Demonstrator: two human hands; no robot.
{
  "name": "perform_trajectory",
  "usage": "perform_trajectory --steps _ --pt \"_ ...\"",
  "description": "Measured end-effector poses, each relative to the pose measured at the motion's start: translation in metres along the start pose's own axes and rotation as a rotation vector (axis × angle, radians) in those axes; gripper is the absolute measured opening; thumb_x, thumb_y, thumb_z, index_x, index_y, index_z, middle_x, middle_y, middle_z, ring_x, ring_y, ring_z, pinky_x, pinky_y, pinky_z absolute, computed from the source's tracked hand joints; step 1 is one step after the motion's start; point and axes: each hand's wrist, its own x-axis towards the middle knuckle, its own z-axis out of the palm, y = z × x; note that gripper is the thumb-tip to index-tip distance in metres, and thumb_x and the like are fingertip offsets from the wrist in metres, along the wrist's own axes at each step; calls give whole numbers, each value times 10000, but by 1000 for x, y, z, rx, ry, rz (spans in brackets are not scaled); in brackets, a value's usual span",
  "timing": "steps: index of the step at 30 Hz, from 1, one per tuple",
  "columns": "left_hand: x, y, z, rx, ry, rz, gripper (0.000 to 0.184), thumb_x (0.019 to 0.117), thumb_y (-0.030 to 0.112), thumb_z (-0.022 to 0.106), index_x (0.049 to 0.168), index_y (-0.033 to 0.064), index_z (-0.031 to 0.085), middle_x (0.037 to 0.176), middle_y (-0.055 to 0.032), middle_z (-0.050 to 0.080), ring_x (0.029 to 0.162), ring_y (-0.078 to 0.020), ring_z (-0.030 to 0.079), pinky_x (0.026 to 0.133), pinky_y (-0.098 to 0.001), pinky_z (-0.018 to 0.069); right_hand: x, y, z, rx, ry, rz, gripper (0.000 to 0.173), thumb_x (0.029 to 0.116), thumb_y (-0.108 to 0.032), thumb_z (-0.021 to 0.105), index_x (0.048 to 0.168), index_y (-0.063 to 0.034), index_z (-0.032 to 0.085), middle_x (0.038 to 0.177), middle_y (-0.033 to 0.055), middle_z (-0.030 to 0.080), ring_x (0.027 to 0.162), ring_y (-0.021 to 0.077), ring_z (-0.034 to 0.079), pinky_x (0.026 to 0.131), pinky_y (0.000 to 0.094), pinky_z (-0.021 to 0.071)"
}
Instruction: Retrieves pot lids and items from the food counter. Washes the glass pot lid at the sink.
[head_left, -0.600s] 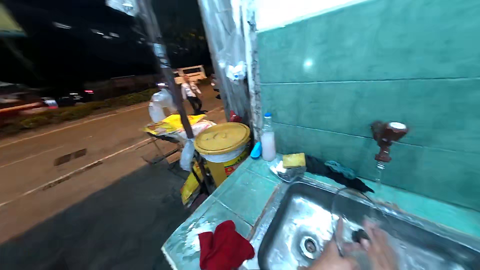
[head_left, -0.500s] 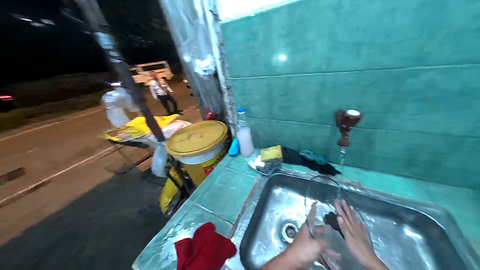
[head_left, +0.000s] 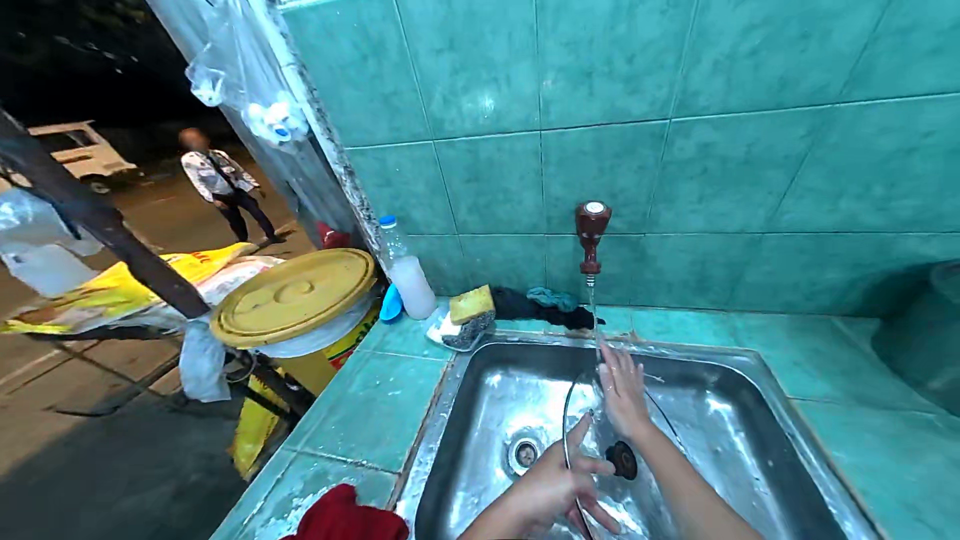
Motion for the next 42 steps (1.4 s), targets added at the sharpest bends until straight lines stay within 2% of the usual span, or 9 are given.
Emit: perform_trajectory --steps 4,9,18,22,26,34,38,41,42 --pt "5 0 -5 -37 43 -7 844 965 -44 412 1651 238 10 1360 -182 631 776 -260 745 650 -388 626 -4 -13 20 54 -19 -153 664 1083 -494 138 1598 -156 386 1658 152 324 1570 385 172 1252 649 36" --pt "1 -13 -17 -106 17 8 861 946 -41 402 1652 234 -8 1368 -209 620 830 -301 752 699 -422 634 1 7 13 -90 -149 77 610 1108 -402 205 1650 -121 200 1711 193 112 1585 402 24 1251 639 -5" --pt "-3 -17 -28 -226 144 68 900 911 -62 388 1646 238 -37 1367 -193 628 768 -303 753 612 -418 634 -19 18 8 -141 -291 169 617 1112 -410 235 1659 -139 148 1720 186 39 1587 392 -17 1249 639 -9" --pt "0 -16 -28 -237 207 93 879 928 -70 373 1647 232 -33 1379 -188 623 741 -299 750 593 -417 633 -32 3 18 -42 -317 11 605 1099 -409 222 1651 -162 216 1725 120 102 1596 334 25 1256 624 0" --pt "-8 -13 -38 -267 277 138 886 925 -85 366 1639 225 -57 1389 -190 620 757 -320 756 575 -430 636 -29 30 2 -210 -352 227 614 1111 -434 226 1665 -186 133 1728 149 31 1593 355 -26 1251 630 -18" --pt "2 -18 -45 -407 453 256 849 964 -68 373 1640 221 -50 1312 -172 664 640 -244 714 510 -371 596 -63 -74 -5 -15 -638 132 632 1117 -409 281 1658 -117 130 1728 145 30 1599 309 -5 1265 587 -33" --pt "-15 -13 -64 -449 444 249 660 1088 94 332 1652 266 36 1324 -181 668 715 -284 742 566 -380 614 -58 -49 -23 226 -157 115 557 1047 -360 510 1515 -58 498 1634 234 324 1534 420 254 1243 643 150" --pt "-22 -11 -79 -437 378 259 554 1125 200 255 1645 282 81 1296 -142 694 745 -255 750 578 -340 612 -48 -24 -33 545 112 429 669 1025 -195 610 1580 24 307 1585 240 388 1451 317 417 1193 473 342" --pt "-20 -11 -80 -417 389 259 556 1125 197 271 1645 276 91 1271 -143 704 737 -247 748 581 -333 610 -46 -26 -34 773 110 574 574 1065 -160 542 1577 -23 323 1490 182 516 1284 239 574 1049 405 484"
